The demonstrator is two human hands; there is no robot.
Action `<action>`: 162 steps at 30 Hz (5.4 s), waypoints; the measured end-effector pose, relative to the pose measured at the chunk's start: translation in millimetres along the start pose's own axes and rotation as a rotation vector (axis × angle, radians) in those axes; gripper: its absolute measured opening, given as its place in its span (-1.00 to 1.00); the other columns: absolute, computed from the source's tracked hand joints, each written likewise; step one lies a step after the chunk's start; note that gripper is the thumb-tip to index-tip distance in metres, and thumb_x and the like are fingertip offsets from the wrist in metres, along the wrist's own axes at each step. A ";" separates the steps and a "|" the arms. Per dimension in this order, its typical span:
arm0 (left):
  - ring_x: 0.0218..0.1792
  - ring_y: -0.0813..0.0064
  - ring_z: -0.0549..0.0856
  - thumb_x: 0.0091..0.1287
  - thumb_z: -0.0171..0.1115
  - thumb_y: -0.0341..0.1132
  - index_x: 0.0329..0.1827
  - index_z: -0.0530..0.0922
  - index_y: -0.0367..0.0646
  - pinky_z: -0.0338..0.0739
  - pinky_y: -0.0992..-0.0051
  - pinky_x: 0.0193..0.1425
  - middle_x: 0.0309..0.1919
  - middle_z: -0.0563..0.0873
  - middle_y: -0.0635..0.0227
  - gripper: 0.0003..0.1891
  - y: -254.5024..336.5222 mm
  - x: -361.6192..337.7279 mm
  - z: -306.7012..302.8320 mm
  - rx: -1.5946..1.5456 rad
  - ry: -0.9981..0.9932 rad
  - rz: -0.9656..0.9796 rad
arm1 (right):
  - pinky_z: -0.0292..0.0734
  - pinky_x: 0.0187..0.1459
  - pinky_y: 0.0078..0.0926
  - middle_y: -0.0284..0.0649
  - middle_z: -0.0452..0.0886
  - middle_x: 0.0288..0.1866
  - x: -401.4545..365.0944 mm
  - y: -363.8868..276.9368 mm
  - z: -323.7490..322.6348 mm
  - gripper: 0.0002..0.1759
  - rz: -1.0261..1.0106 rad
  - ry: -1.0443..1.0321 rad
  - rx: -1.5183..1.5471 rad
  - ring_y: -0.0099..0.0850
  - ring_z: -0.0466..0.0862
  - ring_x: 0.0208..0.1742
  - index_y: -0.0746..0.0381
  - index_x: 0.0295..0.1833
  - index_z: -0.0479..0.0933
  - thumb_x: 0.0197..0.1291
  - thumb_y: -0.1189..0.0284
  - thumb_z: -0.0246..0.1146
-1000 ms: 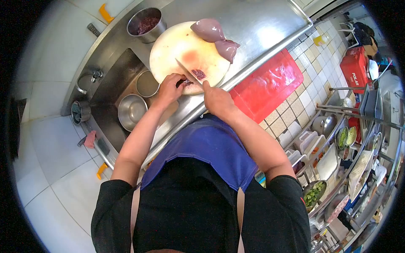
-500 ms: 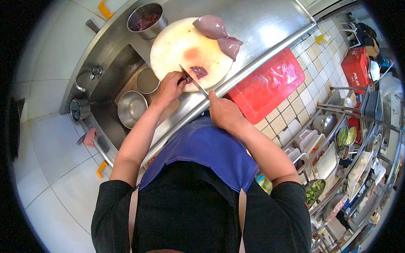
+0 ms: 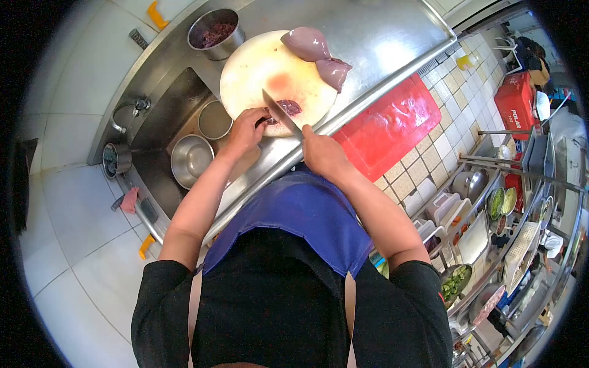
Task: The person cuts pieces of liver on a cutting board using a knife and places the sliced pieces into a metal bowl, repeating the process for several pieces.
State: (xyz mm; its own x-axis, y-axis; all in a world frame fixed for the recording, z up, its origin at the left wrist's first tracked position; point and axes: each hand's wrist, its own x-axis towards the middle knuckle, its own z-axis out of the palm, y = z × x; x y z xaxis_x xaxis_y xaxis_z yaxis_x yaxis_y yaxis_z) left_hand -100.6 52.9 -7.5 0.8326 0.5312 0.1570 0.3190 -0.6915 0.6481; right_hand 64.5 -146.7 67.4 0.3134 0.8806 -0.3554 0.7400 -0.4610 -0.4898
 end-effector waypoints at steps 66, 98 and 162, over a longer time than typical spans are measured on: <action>0.04 -0.05 0.73 0.37 0.33 -0.40 -0.04 0.73 -0.25 0.65 0.08 0.15 -0.05 0.77 0.03 -0.82 -0.1 -19.9 7.1 0.051 0.201 -0.158 | 0.62 -0.10 0.31 0.31 0.73 -0.29 -7.6 -7.0 14.0 -0.78 -0.089 -0.069 -0.009 0.31 0.77 -0.17 0.36 0.12 0.35 0.48 0.49 0.05; 0.05 0.04 0.75 0.33 0.37 -0.40 -0.04 0.79 -0.27 0.65 0.16 0.23 -0.06 0.81 0.08 -0.80 13.6 -10.3 8.4 0.030 0.029 -0.084 | 0.65 -0.16 0.28 0.31 0.72 -0.33 -31.1 -5.7 -1.4 -0.79 -0.081 -0.050 -0.033 0.27 0.78 -0.23 0.39 0.12 0.36 0.50 0.50 0.03; 0.10 0.12 0.82 0.38 0.46 0.08 0.15 0.76 -0.13 0.65 0.22 0.25 0.03 0.87 0.13 -0.50 -80.4 254.7 -155.4 0.231 0.244 -0.123 | 0.49 -0.26 -0.30 -0.13 0.51 -0.43 -81.1 84.1 -9.4 -0.83 0.220 0.414 0.517 -0.36 0.57 -0.38 0.27 0.06 0.49 0.64 0.38 0.17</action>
State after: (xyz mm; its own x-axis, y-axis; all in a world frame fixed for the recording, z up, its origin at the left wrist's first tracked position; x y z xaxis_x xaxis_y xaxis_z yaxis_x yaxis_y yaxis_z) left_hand 15.4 319.9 96.2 0.6576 0.6993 0.2802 0.5272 -0.6929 0.4919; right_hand 106.9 -255.9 62.5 0.7006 0.6828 -0.2071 0.2876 -0.5359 -0.7938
